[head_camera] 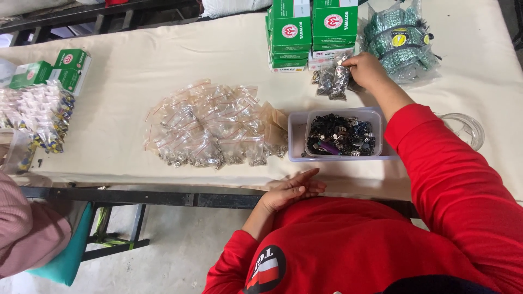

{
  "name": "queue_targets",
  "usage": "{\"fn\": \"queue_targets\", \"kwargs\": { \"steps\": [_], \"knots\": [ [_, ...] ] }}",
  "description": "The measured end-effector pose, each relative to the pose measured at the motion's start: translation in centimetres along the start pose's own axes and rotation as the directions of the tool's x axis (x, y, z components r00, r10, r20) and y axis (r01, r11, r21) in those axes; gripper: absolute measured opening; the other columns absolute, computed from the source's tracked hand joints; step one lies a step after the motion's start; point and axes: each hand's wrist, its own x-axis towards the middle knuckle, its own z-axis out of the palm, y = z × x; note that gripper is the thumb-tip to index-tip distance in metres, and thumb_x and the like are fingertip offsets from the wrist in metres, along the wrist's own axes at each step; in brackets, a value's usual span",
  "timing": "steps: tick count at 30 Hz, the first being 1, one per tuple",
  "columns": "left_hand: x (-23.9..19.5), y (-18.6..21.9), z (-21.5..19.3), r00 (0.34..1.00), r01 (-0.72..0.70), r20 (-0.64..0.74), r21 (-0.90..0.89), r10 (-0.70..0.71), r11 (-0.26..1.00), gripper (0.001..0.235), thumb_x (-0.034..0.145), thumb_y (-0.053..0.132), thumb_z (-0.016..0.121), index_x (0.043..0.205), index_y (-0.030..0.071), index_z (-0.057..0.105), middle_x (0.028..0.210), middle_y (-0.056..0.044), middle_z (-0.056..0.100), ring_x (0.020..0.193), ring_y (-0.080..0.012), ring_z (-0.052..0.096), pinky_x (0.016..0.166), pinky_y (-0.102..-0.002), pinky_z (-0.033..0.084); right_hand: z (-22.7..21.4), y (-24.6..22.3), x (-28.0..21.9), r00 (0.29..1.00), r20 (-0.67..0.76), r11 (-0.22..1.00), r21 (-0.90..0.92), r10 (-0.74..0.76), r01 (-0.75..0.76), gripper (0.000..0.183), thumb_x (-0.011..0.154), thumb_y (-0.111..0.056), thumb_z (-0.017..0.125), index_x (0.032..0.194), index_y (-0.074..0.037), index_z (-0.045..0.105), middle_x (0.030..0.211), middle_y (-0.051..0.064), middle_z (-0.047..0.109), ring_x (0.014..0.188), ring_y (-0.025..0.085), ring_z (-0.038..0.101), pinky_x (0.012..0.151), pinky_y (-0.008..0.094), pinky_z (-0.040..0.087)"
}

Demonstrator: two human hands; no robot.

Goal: The person sorts small metal rings and components from a plastic tray into small plastic bags and a glass jar, using their hands and a small clear plastic cup to scoop items.

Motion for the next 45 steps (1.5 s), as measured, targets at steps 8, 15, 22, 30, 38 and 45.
{"fn": "queue_targets", "kwargs": {
  "steps": [8, 15, 22, 30, 38, 45],
  "knots": [
    [0.1, -0.2, -0.2, 1.0, -0.007, -0.007, 0.004, 0.007, 1.0, 0.071, 0.108, 0.022, 0.049, 0.167, 0.006, 0.012, 0.153, -0.033, 0.042, 0.147, -0.0421, 0.043, 0.126, -0.049, 0.033, 0.2, 0.7, 0.2, 1.0, 0.02, 1.0, 0.008, -0.004, 0.004, 0.034, 0.103, 0.001, 0.051, 0.128, -0.011, 0.07, 0.135, 0.015, 0.066, 0.097, 0.031, 0.065, 0.084, 0.043, 0.052],
    [-0.4, -0.5, -0.1, 0.999, -0.034, -0.031, 0.001, 0.034, 0.999, 0.07, 0.108, 0.023, 0.052, 0.167, 0.007, 0.016, 0.153, -0.033, 0.044, 0.147, -0.0414, 0.043, 0.125, -0.049, 0.033, -0.6, 0.8, -0.8, 0.999, -0.04, 0.998, 0.053, -0.014, 0.016, 0.029, 0.103, 0.0, 0.053, 0.123, -0.011, 0.072, 0.143, 0.018, 0.059, 0.128, 0.037, 0.056, 0.106, 0.049, 0.045],
    [0.0, 0.6, 0.5, 0.998, -0.062, 0.013, 0.088, 0.061, 0.994, 0.066, 0.111, 0.02, 0.05, 0.167, 0.007, 0.019, 0.152, -0.031, 0.046, 0.144, -0.0415, 0.047, 0.121, -0.049, 0.037, -4.0, -2.8, -9.8, 0.983, -0.086, 0.977, 0.128, -0.162, 0.172, 0.026, 0.104, -0.007, 0.057, 0.124, -0.01, 0.073, 0.126, 0.014, 0.064, 0.068, 0.02, 0.053, 0.066, 0.037, 0.044],
    [0.0, -1.9, -1.2, 0.996, -0.087, -0.022, 0.044, 0.088, 0.995, 0.071, 0.106, 0.026, 0.055, 0.165, 0.003, 0.024, 0.15, -0.029, 0.051, 0.142, -0.0351, 0.05, 0.118, -0.047, 0.04, 5.8, -1.3, -21.8, 0.778, -0.237, 0.808, -0.066, -0.582, 0.585, 0.014, 0.097, -0.003, 0.066, 0.108, -0.004, 0.075, 0.106, 0.016, 0.072, 0.101, 0.039, 0.068, 0.086, 0.045, 0.057],
    [0.6, 1.9, 1.5, 0.995, -0.031, -0.075, 0.332, 0.059, 0.943, 0.066, 0.104, 0.031, 0.061, 0.158, -0.002, 0.039, 0.142, -0.032, 0.058, 0.137, -0.0413, 0.053, 0.115, -0.054, 0.039, 9.1, 1.9, -21.6, 0.706, -0.266, 0.753, -0.293, -0.656, 0.589, 0.009, 0.096, -0.011, 0.069, 0.103, -0.009, 0.075, 0.109, 0.01, 0.072, 0.104, 0.032, 0.068, 0.089, 0.042, 0.056],
    [2.5, 11.8, 1.7, 0.659, 0.071, -0.526, 0.756, 0.539, 0.651, 0.057, 0.104, 0.034, 0.067, 0.151, 0.005, 0.053, 0.136, -0.021, 0.066, 0.12, -0.0326, 0.069, 0.099, -0.044, 0.057, 8.5, 1.3, -22.2, 0.7, -0.259, 0.744, -0.302, -0.665, 0.595, 0.01, 0.094, -0.009, 0.07, 0.103, -0.008, 0.076, 0.109, 0.01, 0.073, 0.104, 0.033, 0.068, 0.088, 0.042, 0.056]
  ]
}}
